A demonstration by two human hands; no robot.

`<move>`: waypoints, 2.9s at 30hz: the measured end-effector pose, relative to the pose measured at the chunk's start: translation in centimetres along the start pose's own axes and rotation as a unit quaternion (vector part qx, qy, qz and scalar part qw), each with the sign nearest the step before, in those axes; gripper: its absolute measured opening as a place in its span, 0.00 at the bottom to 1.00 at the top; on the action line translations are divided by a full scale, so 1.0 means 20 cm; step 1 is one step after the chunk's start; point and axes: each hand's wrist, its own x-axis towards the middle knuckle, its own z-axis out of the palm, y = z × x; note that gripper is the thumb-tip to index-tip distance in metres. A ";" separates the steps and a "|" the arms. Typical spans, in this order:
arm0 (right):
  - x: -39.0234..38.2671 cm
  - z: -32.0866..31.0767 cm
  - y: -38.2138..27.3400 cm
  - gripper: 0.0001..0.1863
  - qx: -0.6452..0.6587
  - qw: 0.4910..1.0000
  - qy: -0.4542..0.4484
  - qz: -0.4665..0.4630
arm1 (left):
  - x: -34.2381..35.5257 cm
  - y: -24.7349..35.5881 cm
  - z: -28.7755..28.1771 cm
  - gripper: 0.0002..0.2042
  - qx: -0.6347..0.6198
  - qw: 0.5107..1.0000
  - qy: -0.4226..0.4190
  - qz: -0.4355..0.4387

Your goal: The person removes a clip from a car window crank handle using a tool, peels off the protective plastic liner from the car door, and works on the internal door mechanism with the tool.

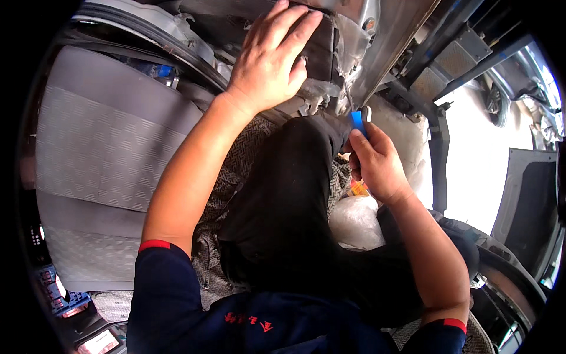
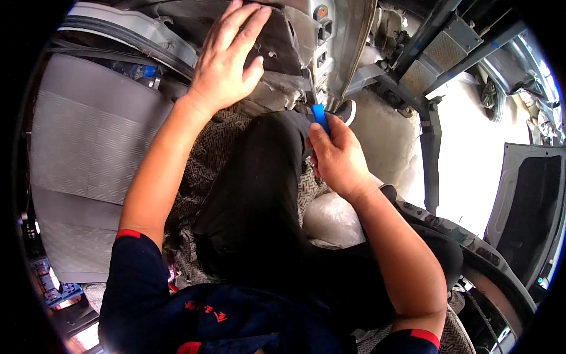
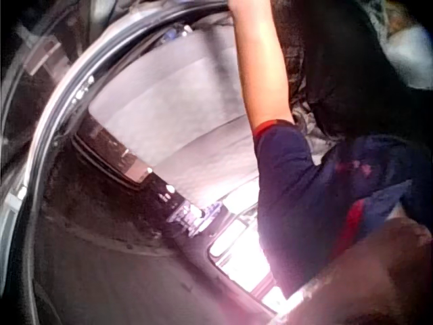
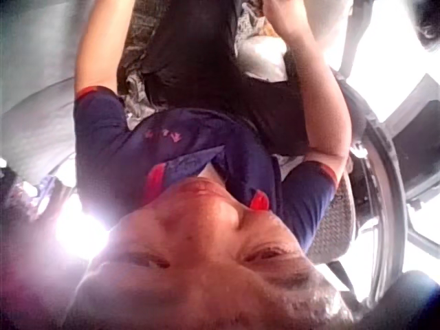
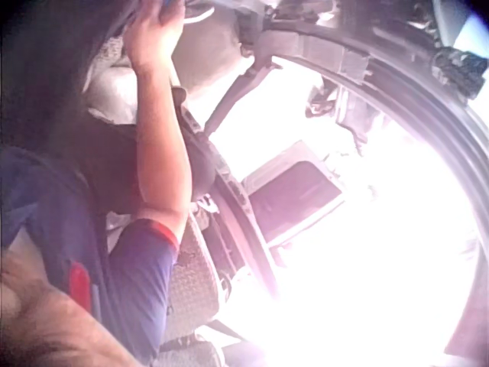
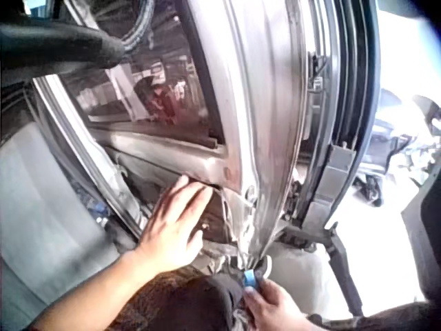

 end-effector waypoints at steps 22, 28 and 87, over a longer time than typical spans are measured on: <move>0.15 0.00 -0.15 0.17 -0.210 0.973 0.002 -0.098 | 0.17 -0.16 0.00 0.16 -0.065 0.992 0.060 0.085; 0.14 -0.02 -0.13 0.21 -0.251 0.966 -0.006 -0.065 | 0.18 -0.14 -0.08 0.15 -0.076 0.990 -0.040 0.108; 0.31 0.18 0.21 0.17 -0.212 0.974 0.072 -0.019 | 0.27 -0.14 -0.07 0.15 -0.078 0.961 -0.251 0.085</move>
